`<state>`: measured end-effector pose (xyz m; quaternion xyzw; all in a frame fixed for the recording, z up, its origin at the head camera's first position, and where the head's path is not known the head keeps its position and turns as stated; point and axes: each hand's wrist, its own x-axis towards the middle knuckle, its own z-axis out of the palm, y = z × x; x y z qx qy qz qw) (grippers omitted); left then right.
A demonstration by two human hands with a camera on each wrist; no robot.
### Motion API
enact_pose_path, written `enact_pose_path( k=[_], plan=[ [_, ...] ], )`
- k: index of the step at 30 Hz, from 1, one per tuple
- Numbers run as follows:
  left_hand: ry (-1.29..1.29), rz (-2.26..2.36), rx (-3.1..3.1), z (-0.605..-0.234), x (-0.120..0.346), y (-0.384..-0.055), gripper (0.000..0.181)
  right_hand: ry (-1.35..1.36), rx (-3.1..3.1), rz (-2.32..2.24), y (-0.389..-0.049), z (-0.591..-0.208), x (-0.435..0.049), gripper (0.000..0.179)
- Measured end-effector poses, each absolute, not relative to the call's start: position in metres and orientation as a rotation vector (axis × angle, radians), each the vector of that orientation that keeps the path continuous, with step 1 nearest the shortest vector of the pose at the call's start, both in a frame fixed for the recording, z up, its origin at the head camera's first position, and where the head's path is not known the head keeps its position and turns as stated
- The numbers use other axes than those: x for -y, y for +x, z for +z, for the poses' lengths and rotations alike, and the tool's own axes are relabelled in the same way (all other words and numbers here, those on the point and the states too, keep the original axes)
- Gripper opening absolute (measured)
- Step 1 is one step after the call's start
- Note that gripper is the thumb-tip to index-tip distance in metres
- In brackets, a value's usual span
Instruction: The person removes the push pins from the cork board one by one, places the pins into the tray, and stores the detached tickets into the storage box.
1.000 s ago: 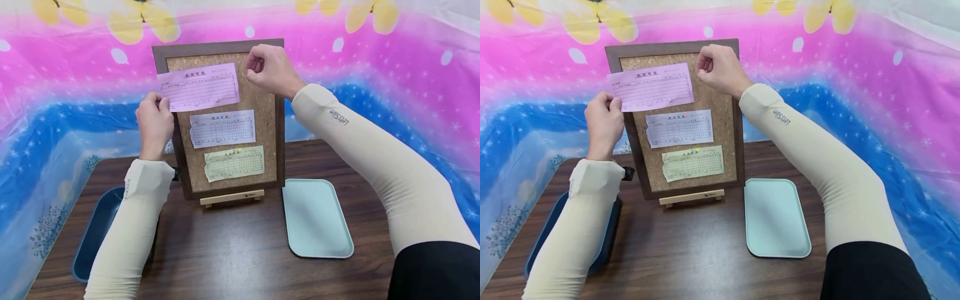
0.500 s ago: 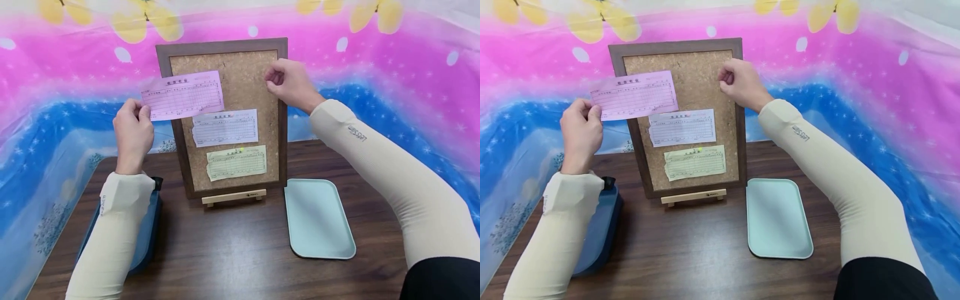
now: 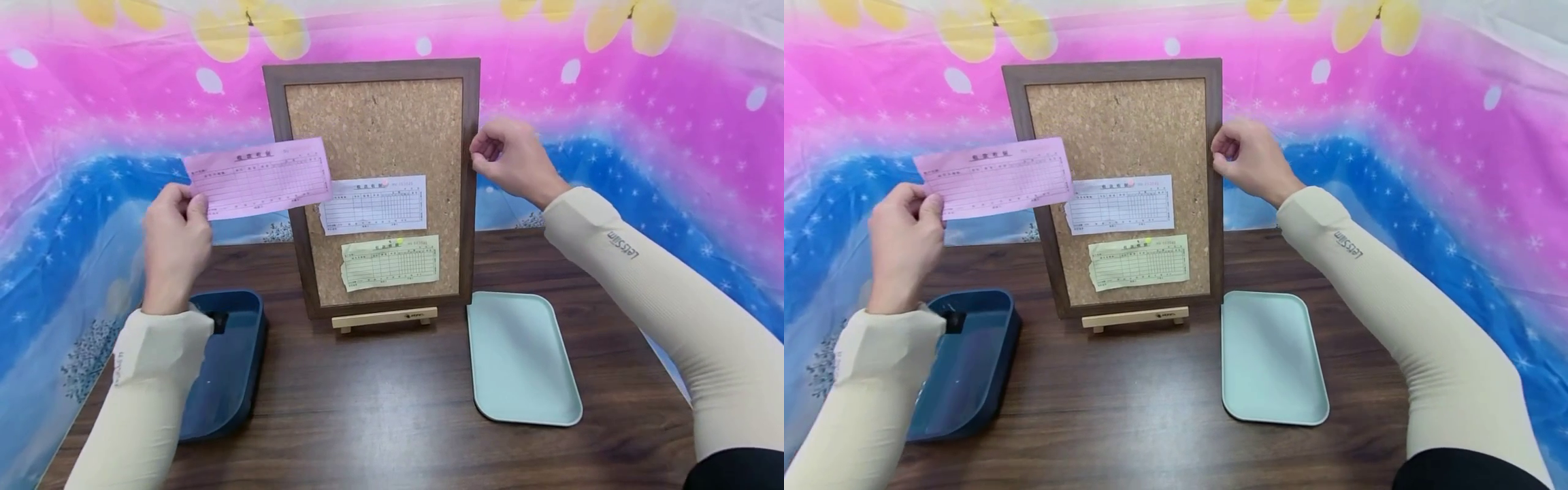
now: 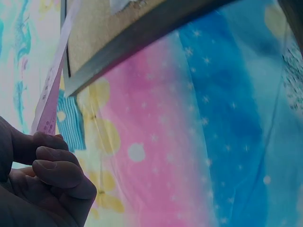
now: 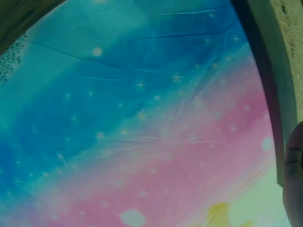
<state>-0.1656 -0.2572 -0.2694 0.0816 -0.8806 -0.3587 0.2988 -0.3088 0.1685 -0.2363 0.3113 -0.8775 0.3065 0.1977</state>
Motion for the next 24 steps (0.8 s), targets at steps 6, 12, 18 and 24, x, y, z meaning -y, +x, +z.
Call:
enact_pose_path(
  k=[6,12,18,24],
  plan=[
    [0.329,-0.859,2.354,-0.275,0.28,-0.147,0.037,0.884,2.417,0.795,-0.305,-0.251,-0.186,0.003],
    [0.4,-0.782,2.414,-0.28,0.302,-0.129,0.038,0.879,2.452,0.803,-0.297,-0.267,-0.196,0.003],
    [0.484,-0.721,2.59,-0.283,0.326,-0.106,0.047,0.925,2.432,0.798,-0.291,-0.288,-0.203,0.005],
    [0.517,-0.681,2.661,-0.296,0.34,-0.089,0.046,0.909,2.439,0.794,-0.285,-0.306,-0.211,0.007]
  ],
)
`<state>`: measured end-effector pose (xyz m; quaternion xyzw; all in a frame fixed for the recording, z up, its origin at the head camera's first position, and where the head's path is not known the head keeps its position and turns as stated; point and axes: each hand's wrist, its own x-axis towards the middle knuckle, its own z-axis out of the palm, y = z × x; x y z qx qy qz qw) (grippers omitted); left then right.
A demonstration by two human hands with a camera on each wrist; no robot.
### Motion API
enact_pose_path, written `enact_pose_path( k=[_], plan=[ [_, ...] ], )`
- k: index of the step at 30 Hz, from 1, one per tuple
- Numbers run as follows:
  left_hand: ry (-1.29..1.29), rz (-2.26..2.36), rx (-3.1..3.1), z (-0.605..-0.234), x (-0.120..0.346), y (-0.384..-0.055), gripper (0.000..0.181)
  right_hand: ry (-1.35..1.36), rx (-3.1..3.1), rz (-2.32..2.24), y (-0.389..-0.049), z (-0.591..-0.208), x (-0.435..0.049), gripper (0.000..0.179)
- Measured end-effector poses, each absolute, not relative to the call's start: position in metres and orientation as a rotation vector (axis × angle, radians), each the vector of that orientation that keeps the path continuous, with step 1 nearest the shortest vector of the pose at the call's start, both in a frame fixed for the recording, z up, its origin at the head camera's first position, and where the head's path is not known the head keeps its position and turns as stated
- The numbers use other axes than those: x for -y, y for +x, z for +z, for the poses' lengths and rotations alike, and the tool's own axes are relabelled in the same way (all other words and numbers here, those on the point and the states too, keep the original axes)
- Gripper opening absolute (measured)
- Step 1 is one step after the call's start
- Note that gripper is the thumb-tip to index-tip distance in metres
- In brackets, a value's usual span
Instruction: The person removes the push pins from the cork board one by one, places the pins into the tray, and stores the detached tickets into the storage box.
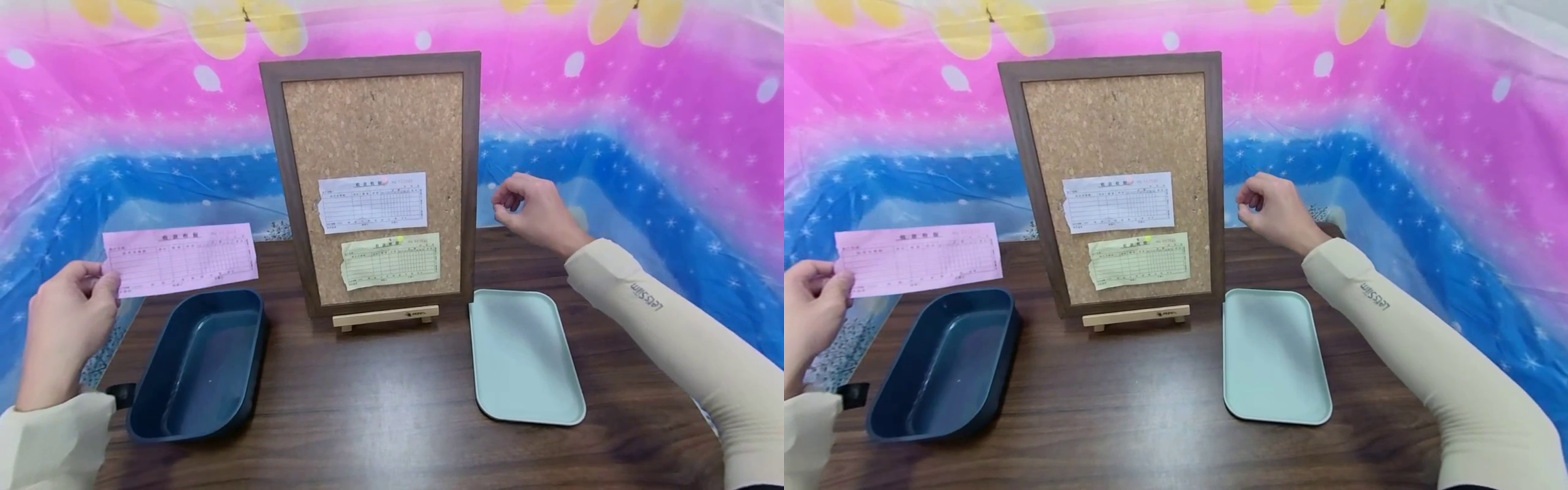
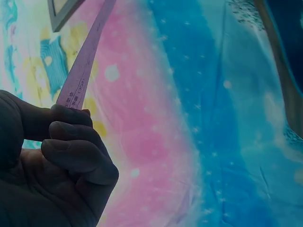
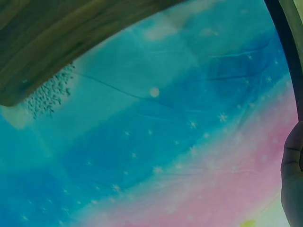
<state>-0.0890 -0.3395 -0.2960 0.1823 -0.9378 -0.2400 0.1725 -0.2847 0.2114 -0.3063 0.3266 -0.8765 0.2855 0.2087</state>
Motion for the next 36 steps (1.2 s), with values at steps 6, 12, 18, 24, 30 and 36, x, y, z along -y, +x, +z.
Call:
enact_pose_path(
  k=[6,12,18,24,30,36],
  plan=[
    [0.521,-0.638,2.729,-0.309,0.351,-0.078,0.039,0.886,2.465,0.798,-0.281,-0.318,-0.216,0.007],
    [0.482,-0.606,2.841,-0.322,0.357,-0.069,0.035,0.91,2.479,0.814,-0.279,-0.331,-0.218,0.007],
    [0.48,-0.594,2.872,-0.338,0.367,-0.065,0.032,0.876,2.539,0.812,-0.274,-0.34,-0.225,0.008],
    [0.466,-0.615,2.941,-0.351,0.373,-0.062,0.033,0.845,2.577,0.819,-0.273,-0.345,-0.229,0.009],
    [0.484,-0.601,3.006,-0.363,0.377,-0.059,0.035,0.804,2.584,0.851,-0.269,-0.358,-0.23,0.009],
    [0.54,-0.628,3.027,-0.375,0.375,-0.057,0.04,0.759,2.631,0.89,-0.264,-0.374,-0.231,0.008]
  ],
)
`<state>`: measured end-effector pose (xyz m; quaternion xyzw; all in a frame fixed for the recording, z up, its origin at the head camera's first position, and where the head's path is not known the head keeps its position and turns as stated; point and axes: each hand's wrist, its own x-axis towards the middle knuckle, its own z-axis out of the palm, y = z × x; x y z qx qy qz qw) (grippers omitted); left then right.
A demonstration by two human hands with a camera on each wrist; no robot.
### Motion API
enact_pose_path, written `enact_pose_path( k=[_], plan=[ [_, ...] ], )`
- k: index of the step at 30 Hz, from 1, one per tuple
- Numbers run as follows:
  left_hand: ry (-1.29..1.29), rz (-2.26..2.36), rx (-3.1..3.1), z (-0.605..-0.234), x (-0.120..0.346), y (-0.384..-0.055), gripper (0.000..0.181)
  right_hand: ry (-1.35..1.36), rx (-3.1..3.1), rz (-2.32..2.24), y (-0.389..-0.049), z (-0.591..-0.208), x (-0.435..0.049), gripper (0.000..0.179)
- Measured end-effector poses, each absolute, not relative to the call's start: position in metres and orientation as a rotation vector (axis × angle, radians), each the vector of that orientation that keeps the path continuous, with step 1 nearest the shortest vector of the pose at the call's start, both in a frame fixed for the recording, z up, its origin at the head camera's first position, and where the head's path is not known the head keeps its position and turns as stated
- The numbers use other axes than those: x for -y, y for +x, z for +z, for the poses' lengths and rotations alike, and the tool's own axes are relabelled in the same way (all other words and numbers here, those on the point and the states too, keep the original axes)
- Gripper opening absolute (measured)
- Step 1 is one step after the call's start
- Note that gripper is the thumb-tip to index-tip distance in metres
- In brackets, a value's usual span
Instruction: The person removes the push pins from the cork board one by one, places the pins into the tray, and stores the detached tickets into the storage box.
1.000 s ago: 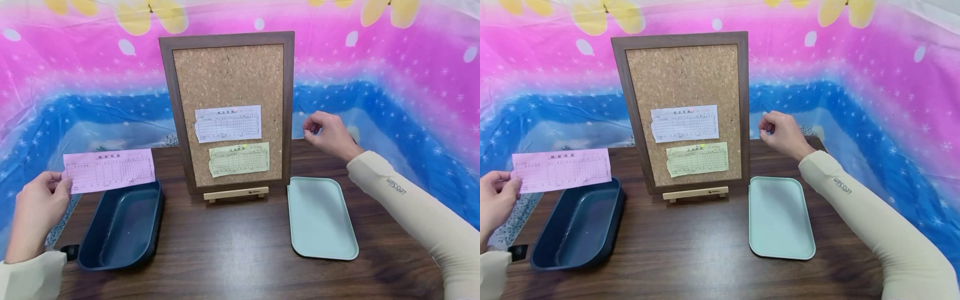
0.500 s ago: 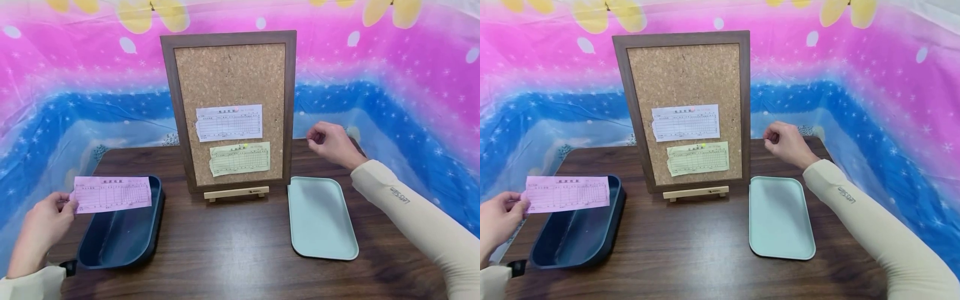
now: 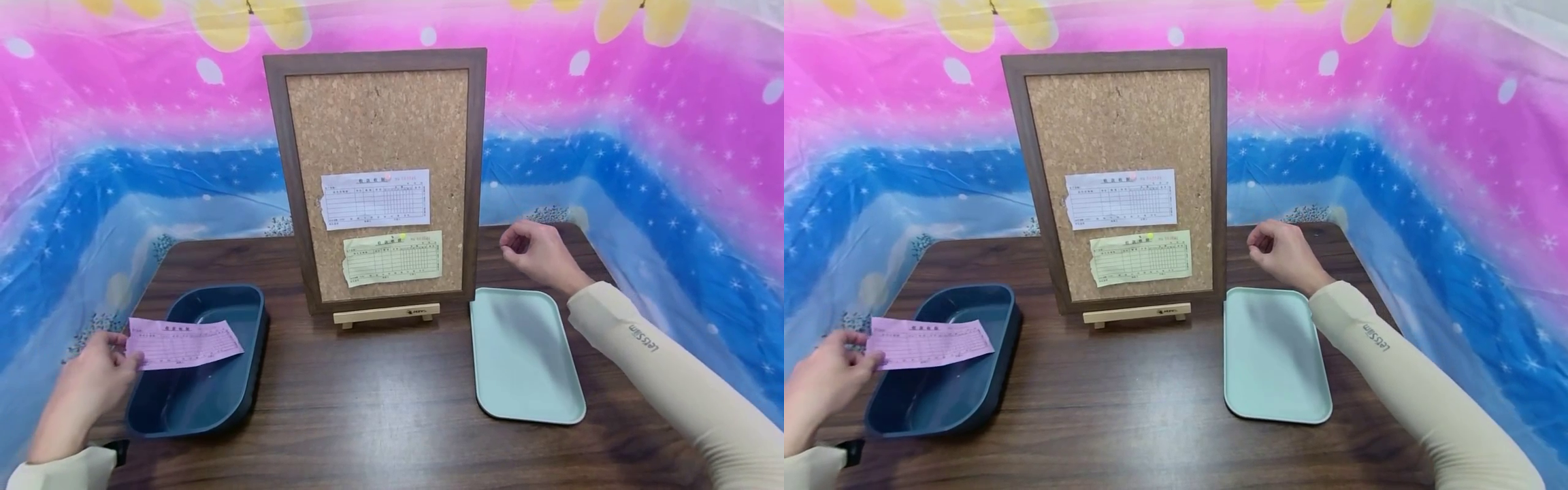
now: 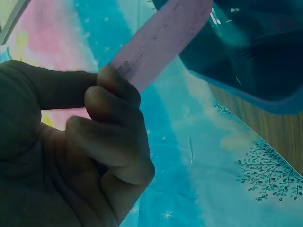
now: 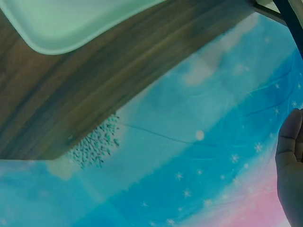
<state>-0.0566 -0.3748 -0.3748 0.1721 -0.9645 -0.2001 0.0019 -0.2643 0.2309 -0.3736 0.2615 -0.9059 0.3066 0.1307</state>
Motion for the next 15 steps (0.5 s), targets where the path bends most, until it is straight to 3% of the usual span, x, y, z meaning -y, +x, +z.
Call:
enact_pose_path(
  k=[3,10,15],
  plan=[
    [0.585,-0.634,3.027,-0.377,0.373,-0.056,0.038,0.726,2.686,0.911,-0.263,-0.38,-0.231,0.007],
    [0.392,-0.579,3.156,-0.376,0.367,-0.057,0.014,0.72,2.789,0.929,-0.261,-0.393,-0.231,0.01],
    [0.363,-0.577,3.297,-0.379,0.364,-0.061,0.02,0.747,2.789,0.909,-0.265,-0.392,-0.227,0.009]
  ],
)
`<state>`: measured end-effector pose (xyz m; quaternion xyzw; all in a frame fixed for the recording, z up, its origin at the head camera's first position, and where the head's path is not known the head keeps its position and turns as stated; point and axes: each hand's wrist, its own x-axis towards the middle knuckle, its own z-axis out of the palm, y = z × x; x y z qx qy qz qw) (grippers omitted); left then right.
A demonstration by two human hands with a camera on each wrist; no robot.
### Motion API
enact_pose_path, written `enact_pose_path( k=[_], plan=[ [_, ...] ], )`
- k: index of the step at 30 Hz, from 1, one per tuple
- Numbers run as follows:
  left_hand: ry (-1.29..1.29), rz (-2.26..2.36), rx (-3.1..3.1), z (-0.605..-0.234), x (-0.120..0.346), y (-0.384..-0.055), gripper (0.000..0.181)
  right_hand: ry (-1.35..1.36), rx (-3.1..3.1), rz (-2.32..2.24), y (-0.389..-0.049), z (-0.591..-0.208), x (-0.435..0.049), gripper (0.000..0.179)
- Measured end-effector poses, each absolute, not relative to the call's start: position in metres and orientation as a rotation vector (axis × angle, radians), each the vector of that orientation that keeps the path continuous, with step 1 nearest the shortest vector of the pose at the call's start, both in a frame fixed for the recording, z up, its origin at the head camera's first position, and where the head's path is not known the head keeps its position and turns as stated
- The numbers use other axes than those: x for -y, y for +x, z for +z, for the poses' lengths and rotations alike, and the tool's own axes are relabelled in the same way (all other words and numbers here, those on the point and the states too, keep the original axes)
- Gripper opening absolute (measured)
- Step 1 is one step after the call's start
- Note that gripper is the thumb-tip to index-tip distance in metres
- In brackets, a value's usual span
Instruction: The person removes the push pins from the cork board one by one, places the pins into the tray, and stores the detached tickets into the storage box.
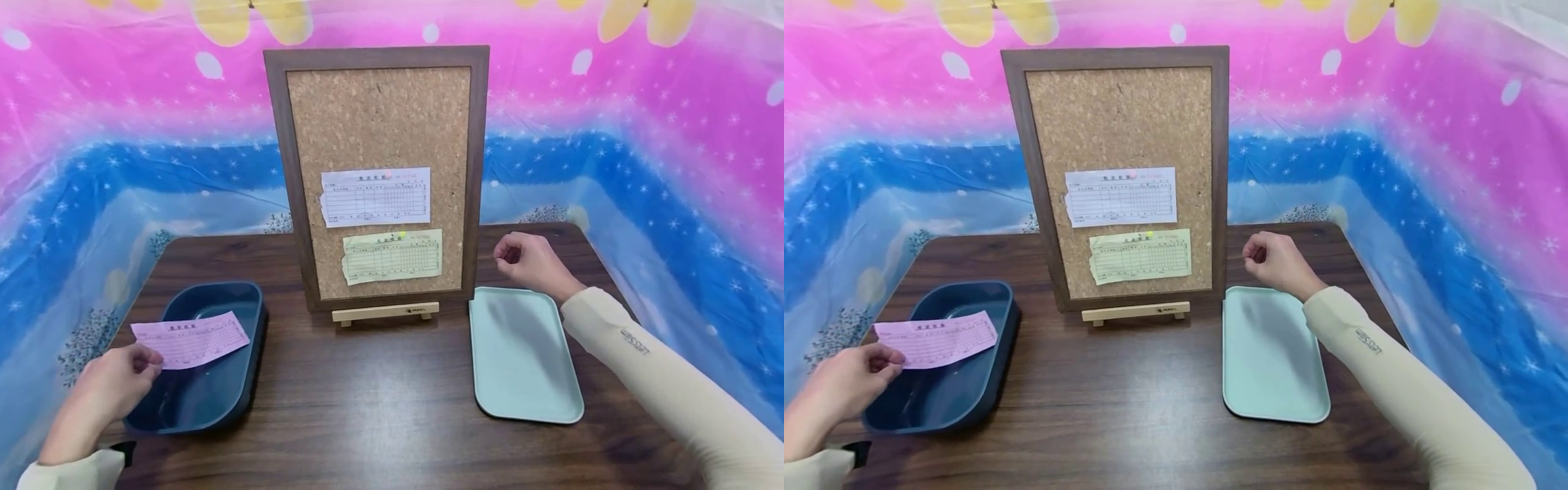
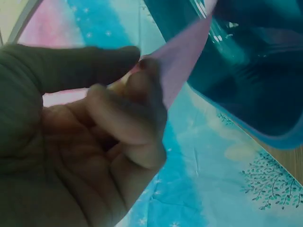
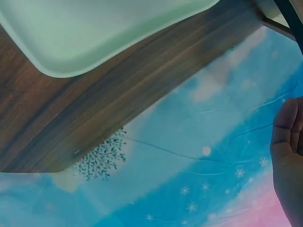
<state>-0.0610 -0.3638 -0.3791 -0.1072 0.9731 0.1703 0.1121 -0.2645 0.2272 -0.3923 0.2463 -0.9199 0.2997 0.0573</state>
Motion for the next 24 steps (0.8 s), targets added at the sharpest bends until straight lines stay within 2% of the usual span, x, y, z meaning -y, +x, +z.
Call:
enact_pose_path(
  k=[7,17,24],
  plan=[
    [-0.233,0.516,-2.95,-0.382,0.352,-0.061,0.02,0.766,2.836,0.924,-0.267,-0.395,-0.223,0.008],
    [-0.33,0.524,-2.956,-0.387,0.331,-0.064,0.027,0.823,2.986,0.969,-0.268,-0.408,-0.218,0.008],
    [-0.225,0.463,-2.978,-0.397,0.314,-0.062,0.012,0.854,3.084,0.986,-0.264,-0.427,-0.219,0.006]
  ],
)
